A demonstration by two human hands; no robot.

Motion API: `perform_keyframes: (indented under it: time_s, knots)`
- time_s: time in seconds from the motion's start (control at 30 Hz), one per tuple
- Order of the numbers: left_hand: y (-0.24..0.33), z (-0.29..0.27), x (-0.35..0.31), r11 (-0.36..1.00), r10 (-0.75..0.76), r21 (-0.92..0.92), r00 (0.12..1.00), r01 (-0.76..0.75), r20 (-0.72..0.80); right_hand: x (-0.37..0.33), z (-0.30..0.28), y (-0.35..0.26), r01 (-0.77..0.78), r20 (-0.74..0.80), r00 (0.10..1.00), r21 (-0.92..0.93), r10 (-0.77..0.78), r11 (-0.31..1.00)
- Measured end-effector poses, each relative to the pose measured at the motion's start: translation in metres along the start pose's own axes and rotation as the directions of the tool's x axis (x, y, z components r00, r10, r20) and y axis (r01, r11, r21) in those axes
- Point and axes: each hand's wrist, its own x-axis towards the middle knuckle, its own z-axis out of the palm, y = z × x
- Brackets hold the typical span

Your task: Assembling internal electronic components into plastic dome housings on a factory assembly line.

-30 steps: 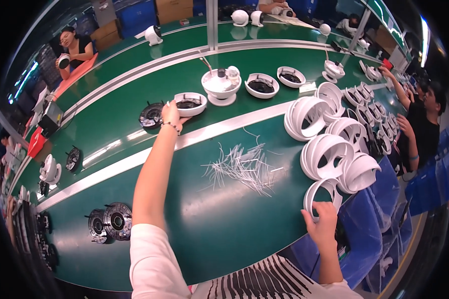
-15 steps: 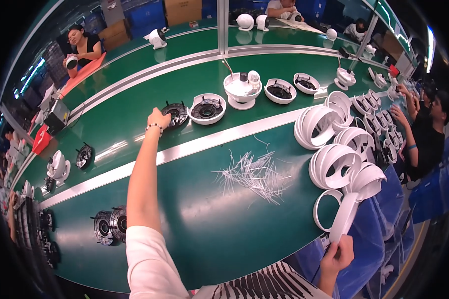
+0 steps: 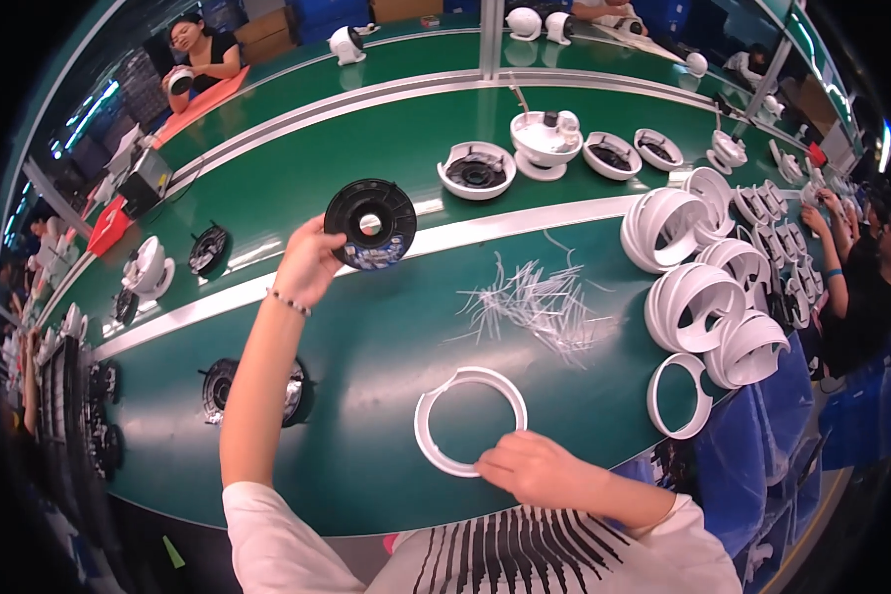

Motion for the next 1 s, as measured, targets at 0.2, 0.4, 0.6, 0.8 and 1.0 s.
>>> perform_keyframes:
  time_s: [0.2,0.4,0.6,0.8,1.0]
  knots:
    - [-0.022,0.012,-0.072,0.958,0.153,-0.226,0.982,-0.175,-0.111,0.044,-0.018,-0.002,-0.287,0.094,0.953,-0.027,0.288,0.958]
    - [-0.043,0.049,-0.077,0.855,0.355,-0.326,0.913,-0.404,-0.200,0.053,-0.007,0.011,-0.410,0.140,0.895,-0.118,0.424,0.905]
    - [-0.075,0.072,-0.085,0.824,0.422,-0.333,0.889,-0.457,-0.175,0.076,-0.015,0.049,-0.032,-0.447,0.544,0.835,0.711,0.549]
    - [-0.081,0.074,-0.106,0.966,0.073,-0.256,0.926,0.026,0.371,0.099,-0.002,0.051,0.124,-0.481,0.602,0.845,0.637,0.520]
    - [-0.057,0.053,-0.092,0.776,-0.084,-0.464,0.800,0.426,0.594,0.091,0.000,0.063,-0.096,-0.527,0.719,0.570,0.453,0.816]
